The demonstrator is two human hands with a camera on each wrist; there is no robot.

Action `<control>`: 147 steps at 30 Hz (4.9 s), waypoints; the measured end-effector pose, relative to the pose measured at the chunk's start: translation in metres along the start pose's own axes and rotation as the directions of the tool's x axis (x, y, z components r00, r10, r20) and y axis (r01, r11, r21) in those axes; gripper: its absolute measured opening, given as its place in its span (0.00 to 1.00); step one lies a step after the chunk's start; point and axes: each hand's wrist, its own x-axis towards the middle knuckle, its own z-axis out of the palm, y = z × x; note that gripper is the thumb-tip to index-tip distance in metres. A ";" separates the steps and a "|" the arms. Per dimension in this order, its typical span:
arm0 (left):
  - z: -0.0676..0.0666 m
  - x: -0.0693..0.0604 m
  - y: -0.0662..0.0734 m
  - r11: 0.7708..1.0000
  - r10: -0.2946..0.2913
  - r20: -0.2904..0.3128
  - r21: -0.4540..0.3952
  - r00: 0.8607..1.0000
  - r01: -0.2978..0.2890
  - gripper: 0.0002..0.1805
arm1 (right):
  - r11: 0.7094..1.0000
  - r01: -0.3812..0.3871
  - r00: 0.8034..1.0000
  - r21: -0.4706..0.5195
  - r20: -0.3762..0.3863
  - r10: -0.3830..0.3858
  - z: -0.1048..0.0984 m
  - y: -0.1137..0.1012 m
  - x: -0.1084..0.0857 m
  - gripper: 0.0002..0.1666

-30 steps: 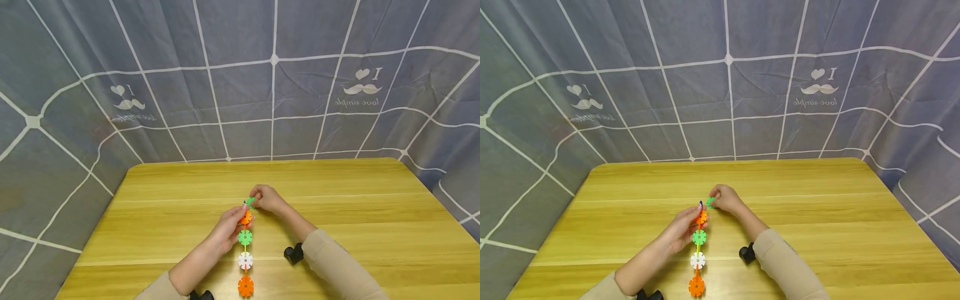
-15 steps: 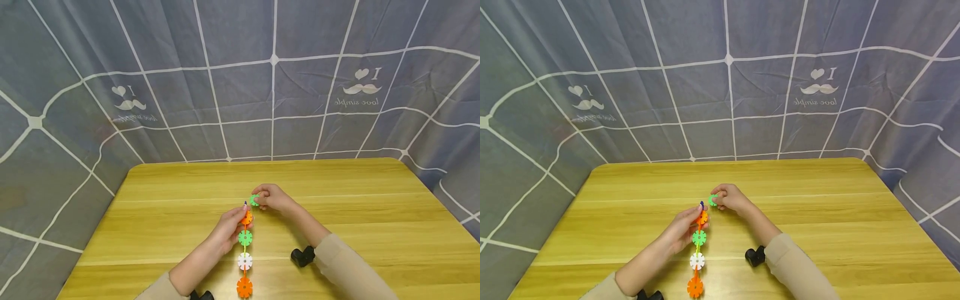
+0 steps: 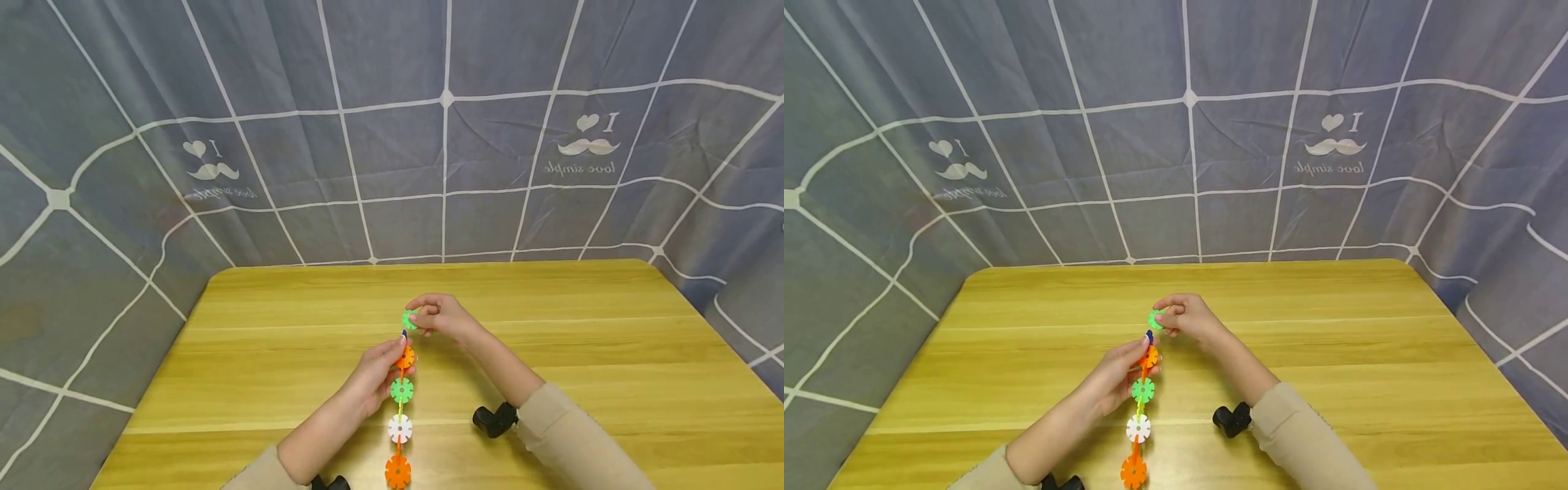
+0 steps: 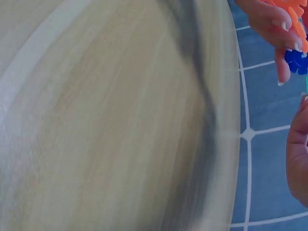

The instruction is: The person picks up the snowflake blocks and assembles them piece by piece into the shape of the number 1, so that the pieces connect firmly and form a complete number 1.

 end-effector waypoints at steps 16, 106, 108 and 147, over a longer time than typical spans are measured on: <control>0.002 -0.005 -0.002 1.000 0.006 -0.004 0.022 1.000 -0.006 0.26 | 0.999 -0.008 1.000 0.043 0.017 0.008 0.005 0.003 -0.002 0.17; 0.001 0.012 0.023 0.993 0.114 -0.029 -0.023 0.993 -0.115 0.29 | 0.966 -0.136 0.979 0.220 0.180 0.097 -0.029 -0.002 -0.028 0.36; 0.001 0.013 0.025 0.993 0.118 -0.034 -0.021 0.992 -0.119 0.29 | 0.963 -0.143 0.972 0.229 0.216 0.093 -0.026 0.002 -0.033 0.39; 0.006 0.042 0.025 0.992 0.103 -0.100 -0.056 0.990 -0.109 0.30 | 0.904 -0.178 0.966 0.389 0.245 0.085 0.017 0.028 -0.071 0.46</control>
